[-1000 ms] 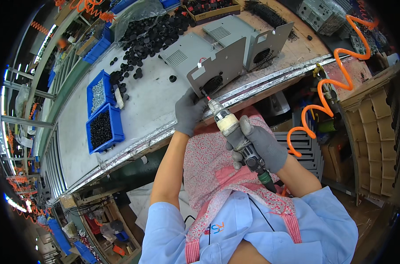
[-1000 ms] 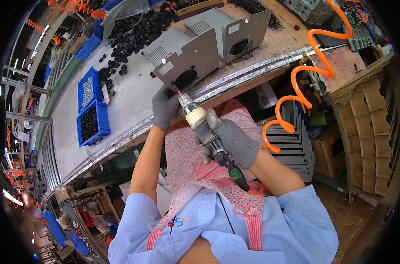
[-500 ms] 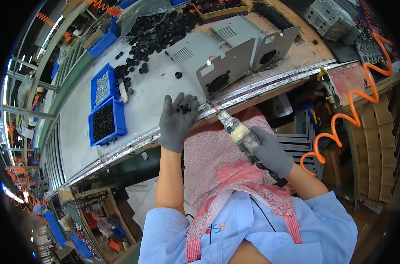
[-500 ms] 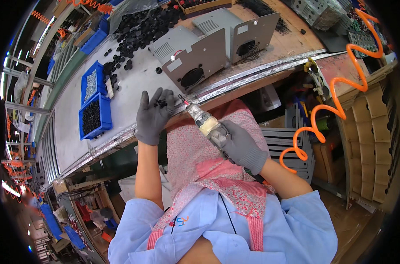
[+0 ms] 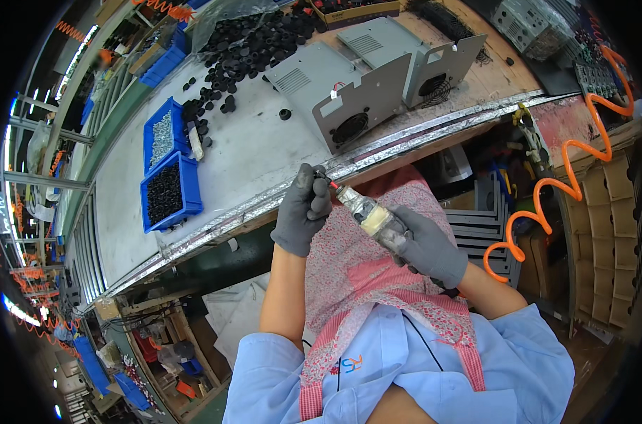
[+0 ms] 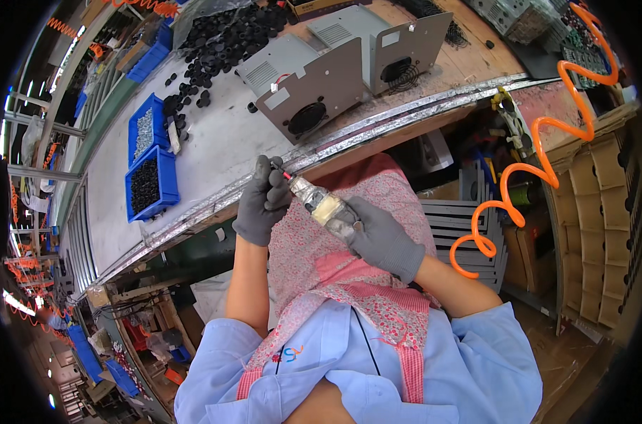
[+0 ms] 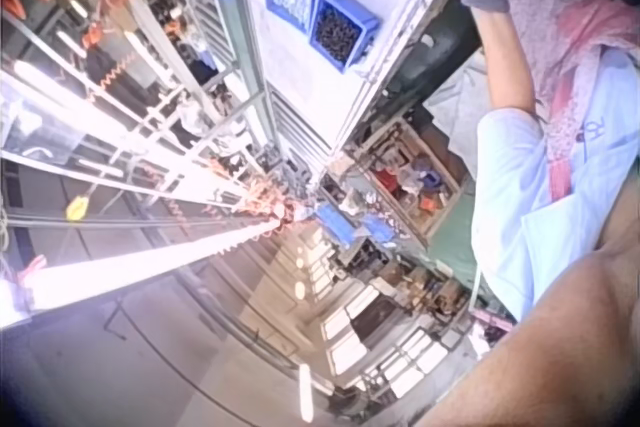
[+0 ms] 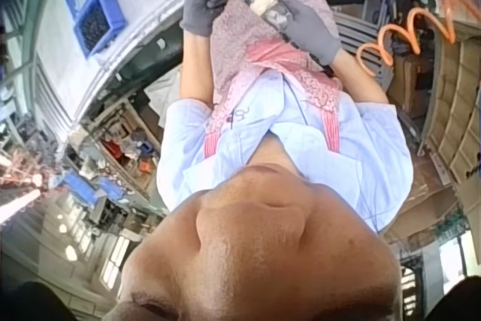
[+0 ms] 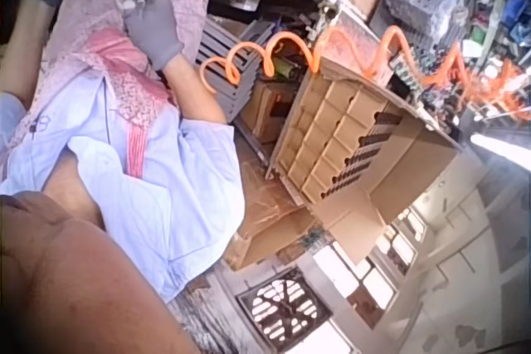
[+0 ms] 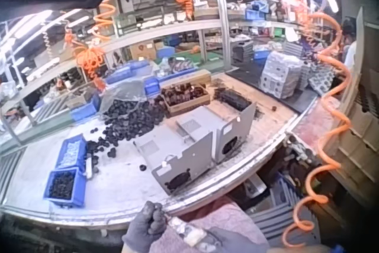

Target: The person assembles an electronic housing by attaching electronic components and plastic caps to housing parts, then installing screws with a pneumatic screwdriver. The assembled parts are then placed into a cardboard box.

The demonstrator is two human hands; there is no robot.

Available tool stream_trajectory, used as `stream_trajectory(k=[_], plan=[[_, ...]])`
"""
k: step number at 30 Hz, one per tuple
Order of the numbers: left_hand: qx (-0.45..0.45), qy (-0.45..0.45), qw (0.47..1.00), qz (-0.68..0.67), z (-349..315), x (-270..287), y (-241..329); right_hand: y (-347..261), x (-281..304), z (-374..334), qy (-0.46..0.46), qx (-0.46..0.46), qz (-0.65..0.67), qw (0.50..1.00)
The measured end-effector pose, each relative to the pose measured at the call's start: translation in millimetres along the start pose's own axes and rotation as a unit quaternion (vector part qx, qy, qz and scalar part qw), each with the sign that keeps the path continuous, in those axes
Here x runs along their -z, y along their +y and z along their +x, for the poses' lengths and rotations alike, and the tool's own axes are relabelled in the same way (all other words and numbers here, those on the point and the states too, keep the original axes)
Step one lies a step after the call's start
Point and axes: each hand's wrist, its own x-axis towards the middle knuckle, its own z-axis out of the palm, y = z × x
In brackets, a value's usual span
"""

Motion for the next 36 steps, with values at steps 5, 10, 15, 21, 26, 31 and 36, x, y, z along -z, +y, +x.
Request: stream_trajectory(k=[5,10,15,21,26,31,36], plan=[[-0.039,0.025,0.997,0.062,-1.3,-14.9,-2.8,-2.2,-2.1,-1.1,-0.006,-0.018,0.016,1.000],[-0.077,0.063,0.984,0.146,-3.0,-21.7,-0.7,-9.6,-3.0,-2.9,-0.016,-0.049,0.046,0.998],[-0.079,0.065,0.965,0.243,-2.5,-19.0,5.9,-7.8,-2.6,-3.1,-0.012,-0.040,0.043,0.998],[-0.100,0.073,0.932,0.341,-3.0,-24.7,8.0,-2.2,-1.7,-2.3,-0.018,-0.042,0.051,0.998],[-0.097,0.084,0.943,0.307,-2.8,-26.9,7.2,-5.1,0.5,-1.9,-0.021,-0.042,0.049,0.998],[-0.098,0.089,0.938,0.321,-0.2,-26.6,7.1,-5.2,2.7,-1.5,-0.025,-0.047,0.044,0.998],[-0.071,0.045,0.929,0.361,1.1,-28.7,8.5,1.3,2.2,-0.6,0.010,-0.019,0.057,0.998]])
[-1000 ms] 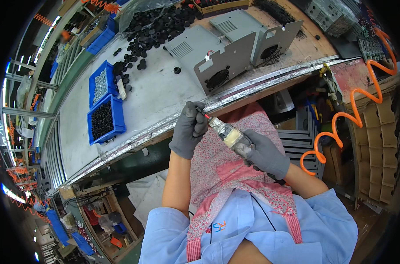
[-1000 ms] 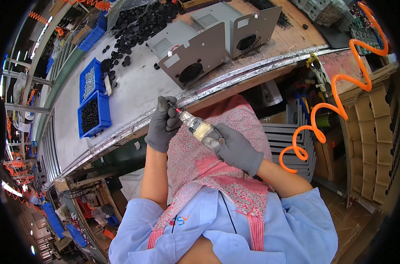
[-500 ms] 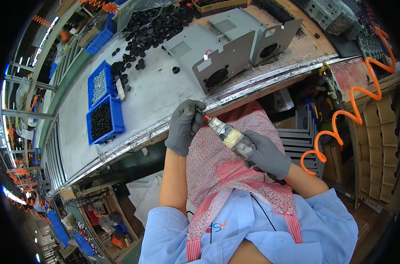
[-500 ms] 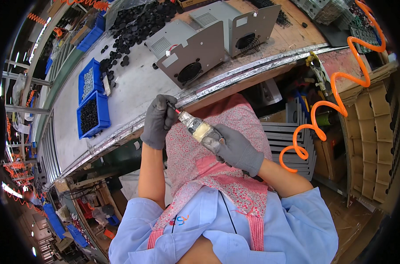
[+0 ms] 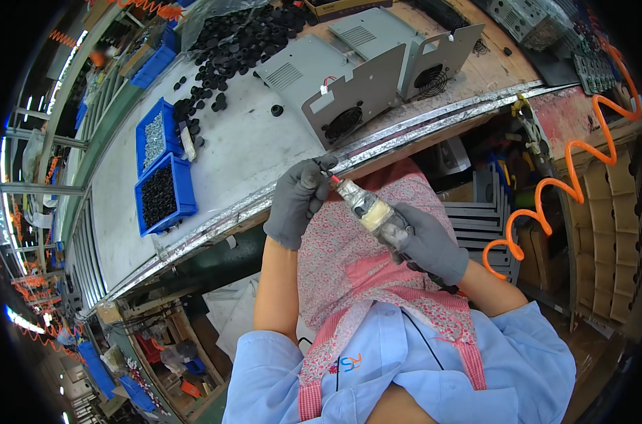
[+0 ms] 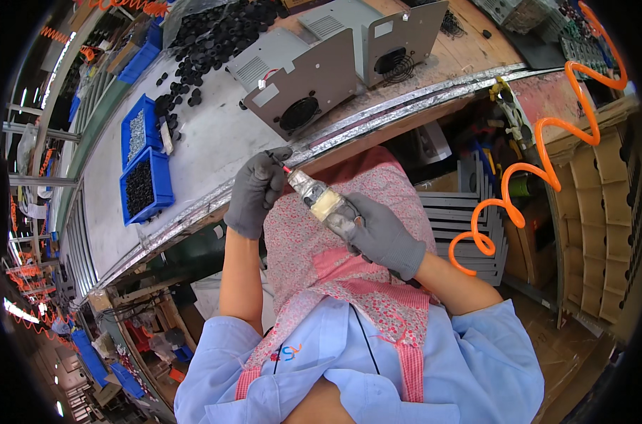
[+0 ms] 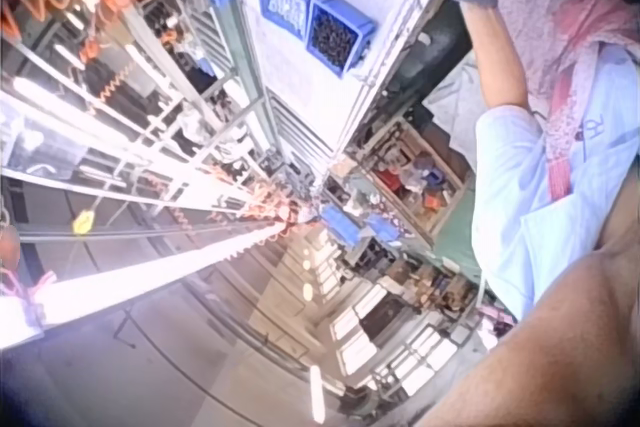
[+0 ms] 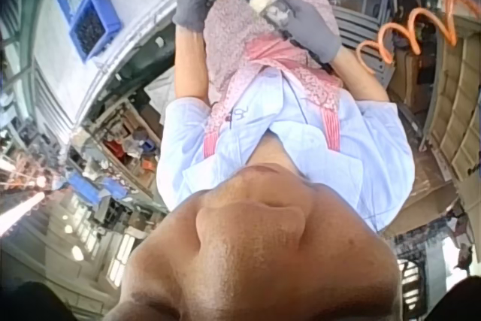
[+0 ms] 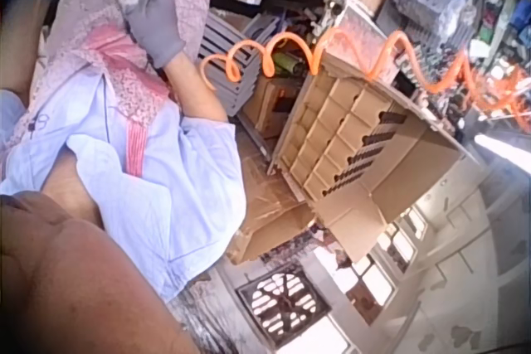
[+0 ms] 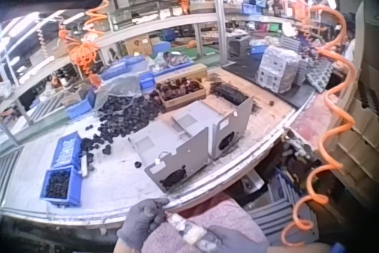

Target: The person assembles an electronic housing by attaching electronic components and plastic caps to housing parts, then installing screws with a pneumatic screwdriver. The assembled parts are then placed into a cardboard box.

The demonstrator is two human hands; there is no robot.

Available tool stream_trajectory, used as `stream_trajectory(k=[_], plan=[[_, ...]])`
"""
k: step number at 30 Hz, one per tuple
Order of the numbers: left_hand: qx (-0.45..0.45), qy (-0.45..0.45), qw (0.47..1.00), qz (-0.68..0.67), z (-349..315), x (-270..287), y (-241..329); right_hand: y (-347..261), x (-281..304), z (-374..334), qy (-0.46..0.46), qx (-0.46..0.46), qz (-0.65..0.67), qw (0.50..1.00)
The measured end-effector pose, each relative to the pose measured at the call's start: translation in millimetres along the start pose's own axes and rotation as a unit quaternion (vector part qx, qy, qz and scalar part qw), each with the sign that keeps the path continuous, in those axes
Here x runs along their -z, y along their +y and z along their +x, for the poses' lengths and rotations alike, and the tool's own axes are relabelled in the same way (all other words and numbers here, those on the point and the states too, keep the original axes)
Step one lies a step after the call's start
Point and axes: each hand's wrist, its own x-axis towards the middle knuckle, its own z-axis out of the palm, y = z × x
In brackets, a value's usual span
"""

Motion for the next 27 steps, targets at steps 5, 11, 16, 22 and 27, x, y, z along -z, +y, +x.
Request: stream_trajectory(k=[5,11,16,22,27], plan=[[-0.026,0.177,0.975,-0.130,13.7,15.2,3.6,7.6,6.2,6.4,0.038,0.011,0.021,0.999],[-0.014,0.108,0.994,0.023,27.5,8.3,12.8,12.0,8.4,12.5,0.055,-0.017,0.017,0.998],[0.028,0.139,0.980,0.139,40.5,-5.0,14.5,20.6,4.1,22.2,0.060,0.000,0.026,0.998],[0.026,0.122,0.980,0.152,46.5,-1.5,13.2,12.9,-6.8,25.0,0.044,-0.059,0.144,0.987],[0.024,0.105,0.984,0.141,45.0,0.2,16.3,16.1,-4.3,31.5,0.037,-0.035,0.136,0.989]])
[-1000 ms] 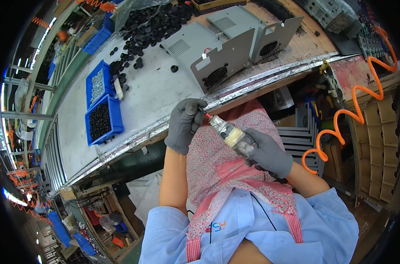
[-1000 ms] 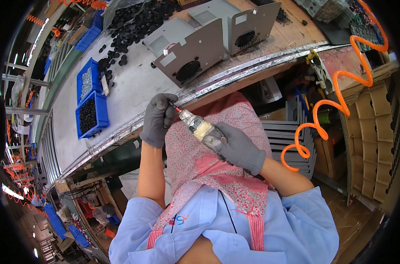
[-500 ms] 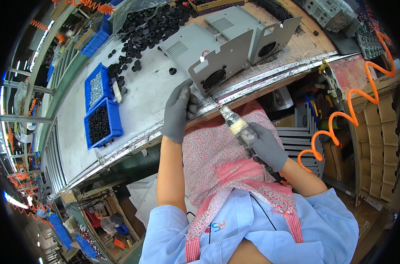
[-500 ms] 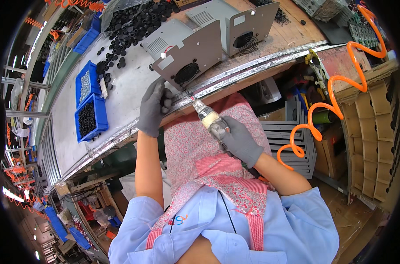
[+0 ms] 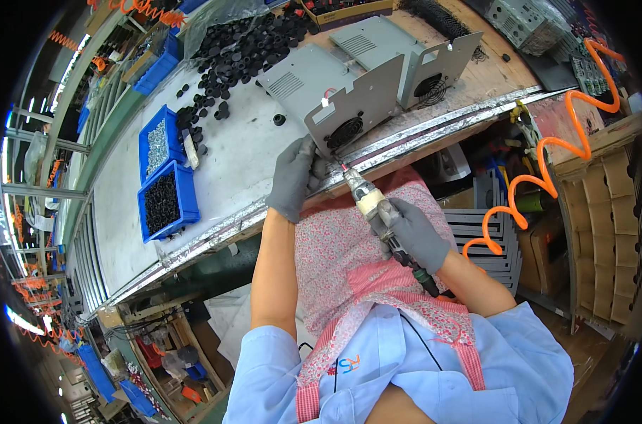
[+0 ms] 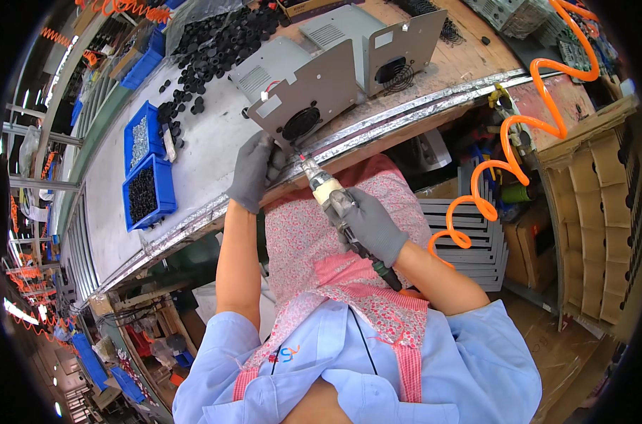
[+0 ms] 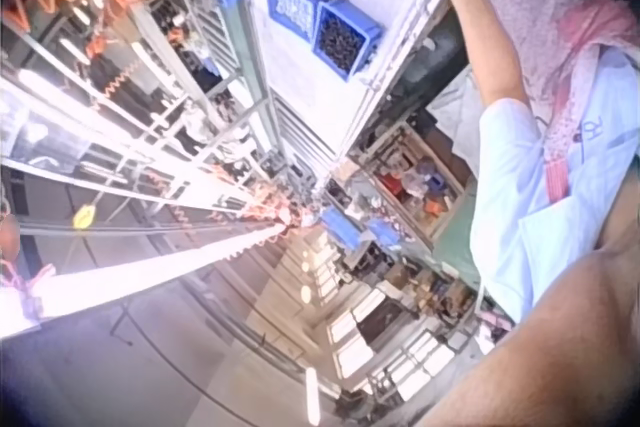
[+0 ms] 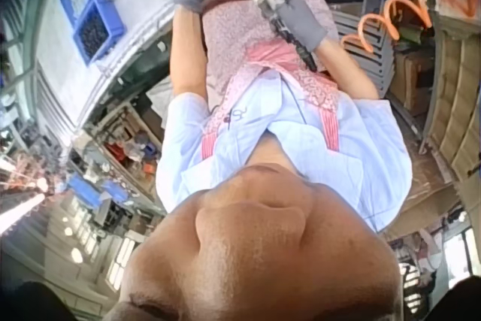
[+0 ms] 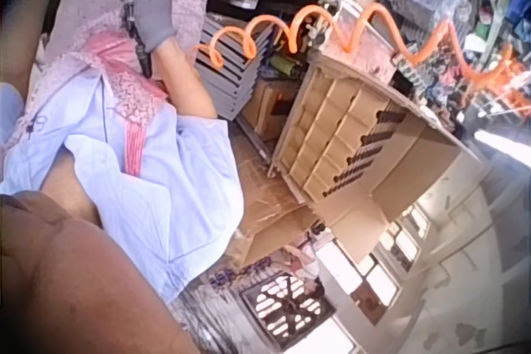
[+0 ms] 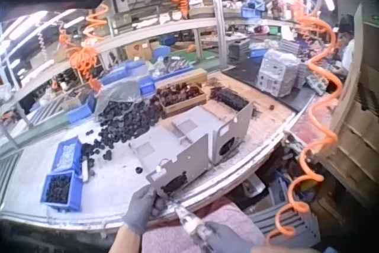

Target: The person assembles an electronic housing by attaching electronic components and plastic caps to housing parts, then installing screws with a pneumatic screwdriver. The assembled parts are then placed into a cardboard box.

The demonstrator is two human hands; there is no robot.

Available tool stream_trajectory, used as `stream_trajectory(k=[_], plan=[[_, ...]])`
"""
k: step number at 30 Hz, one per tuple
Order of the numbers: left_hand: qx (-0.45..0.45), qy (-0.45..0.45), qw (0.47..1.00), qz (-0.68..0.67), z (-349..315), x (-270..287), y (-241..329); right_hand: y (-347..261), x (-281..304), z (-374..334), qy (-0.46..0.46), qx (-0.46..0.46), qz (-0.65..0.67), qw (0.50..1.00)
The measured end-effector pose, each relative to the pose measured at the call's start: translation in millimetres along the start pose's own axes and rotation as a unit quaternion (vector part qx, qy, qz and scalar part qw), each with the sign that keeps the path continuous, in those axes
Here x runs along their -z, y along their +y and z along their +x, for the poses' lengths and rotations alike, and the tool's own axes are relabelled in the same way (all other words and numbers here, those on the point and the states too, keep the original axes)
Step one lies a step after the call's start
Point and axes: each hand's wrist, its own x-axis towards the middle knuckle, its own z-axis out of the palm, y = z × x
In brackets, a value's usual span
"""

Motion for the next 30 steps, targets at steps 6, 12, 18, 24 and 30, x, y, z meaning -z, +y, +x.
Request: stream_trajectory(k=[6,12,18,24,30], plan=[[0.058,-0.103,0.977,-0.179,-1.1,22.6,-5.8,2.2,4.2,-0.5,-0.008,-0.010,-0.001,1.000],[0.059,-0.107,0.870,-0.478,-16.0,35.8,-27.1,0.3,10.3,-7.0,0.006,-0.002,-0.066,0.998],[0.093,-0.062,0.902,-0.416,-21.0,35.1,-30.4,3.7,13.5,-10.5,0.001,0.009,-0.079,0.997],[0.080,-0.127,0.891,-0.429,-25.6,30.9,-42.4,-7.2,1.7,-30.9,-0.039,-0.009,-0.087,0.995],[0.060,-0.034,0.913,-0.403,-34.0,4.2,-25.2,-8.0,-4.7,-27.8,-0.050,0.023,-0.097,0.994]])
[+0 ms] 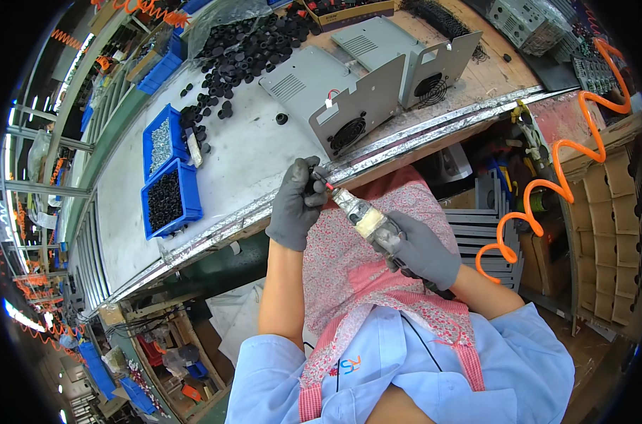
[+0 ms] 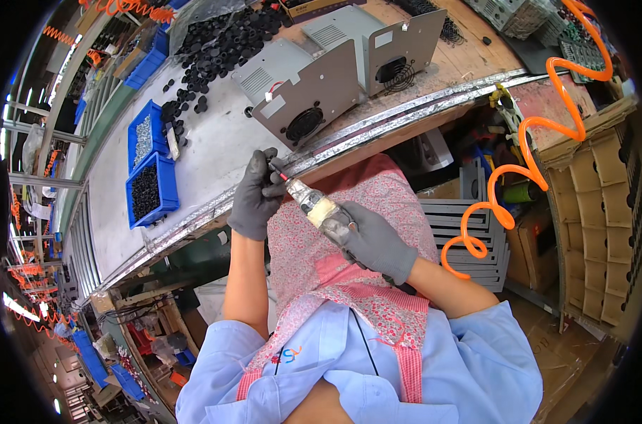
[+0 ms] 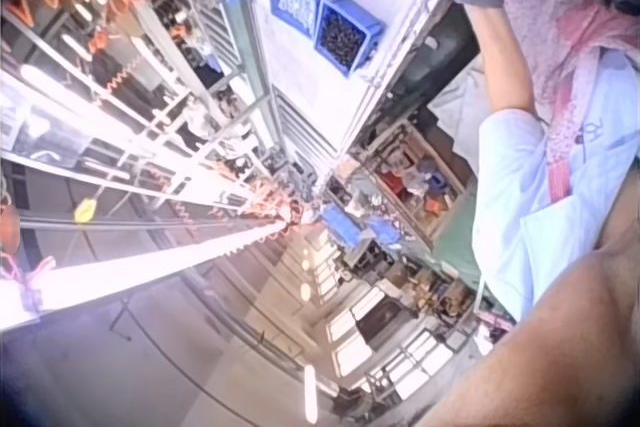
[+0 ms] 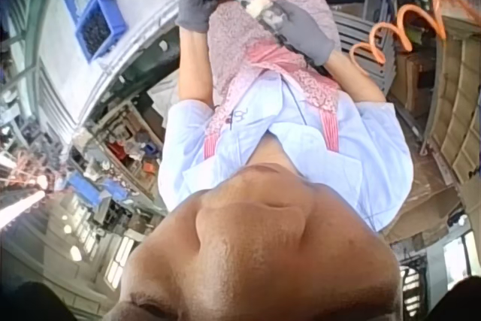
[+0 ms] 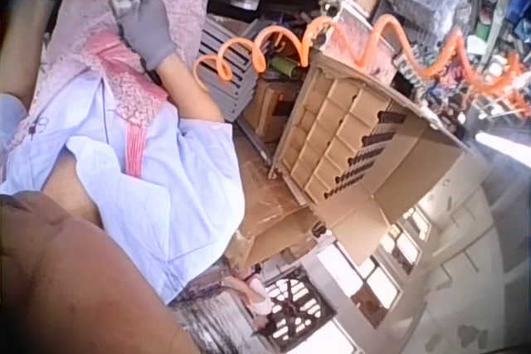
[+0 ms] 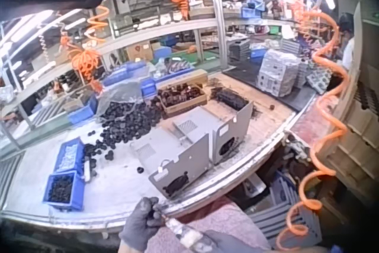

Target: The person assembles an electronic housing by attaching electronic components and plastic caps to housing parts, then installing screws with a pneumatic screwdriver. The assembled parts are then placed into a cardboard box.

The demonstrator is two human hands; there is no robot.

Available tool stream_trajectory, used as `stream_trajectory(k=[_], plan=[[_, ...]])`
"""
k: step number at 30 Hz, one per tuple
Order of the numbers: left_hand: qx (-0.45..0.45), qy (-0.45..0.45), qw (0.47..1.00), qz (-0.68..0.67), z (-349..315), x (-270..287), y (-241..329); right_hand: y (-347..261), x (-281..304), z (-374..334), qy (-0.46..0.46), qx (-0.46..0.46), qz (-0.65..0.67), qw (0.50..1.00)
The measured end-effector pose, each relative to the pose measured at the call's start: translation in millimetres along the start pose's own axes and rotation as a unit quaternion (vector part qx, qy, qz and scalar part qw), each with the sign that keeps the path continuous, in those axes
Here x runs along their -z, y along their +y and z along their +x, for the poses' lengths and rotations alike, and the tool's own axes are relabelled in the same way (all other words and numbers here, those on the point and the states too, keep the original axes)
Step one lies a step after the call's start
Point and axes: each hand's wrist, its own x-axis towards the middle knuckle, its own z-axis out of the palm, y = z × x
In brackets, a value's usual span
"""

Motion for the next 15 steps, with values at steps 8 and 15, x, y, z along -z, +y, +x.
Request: stream_trajectory(k=[8,15], plan=[[-0.023,-0.048,0.998,0.011,-4.9,-4.4,2.0,3.0,1.3,2.5,-0.010,0.002,-0.001,1.000],[-0.072,-0.048,0.992,0.092,-6.5,-5.6,2.5,-0.9,1.9,1.5,-0.008,-0.014,0.002,1.000]])
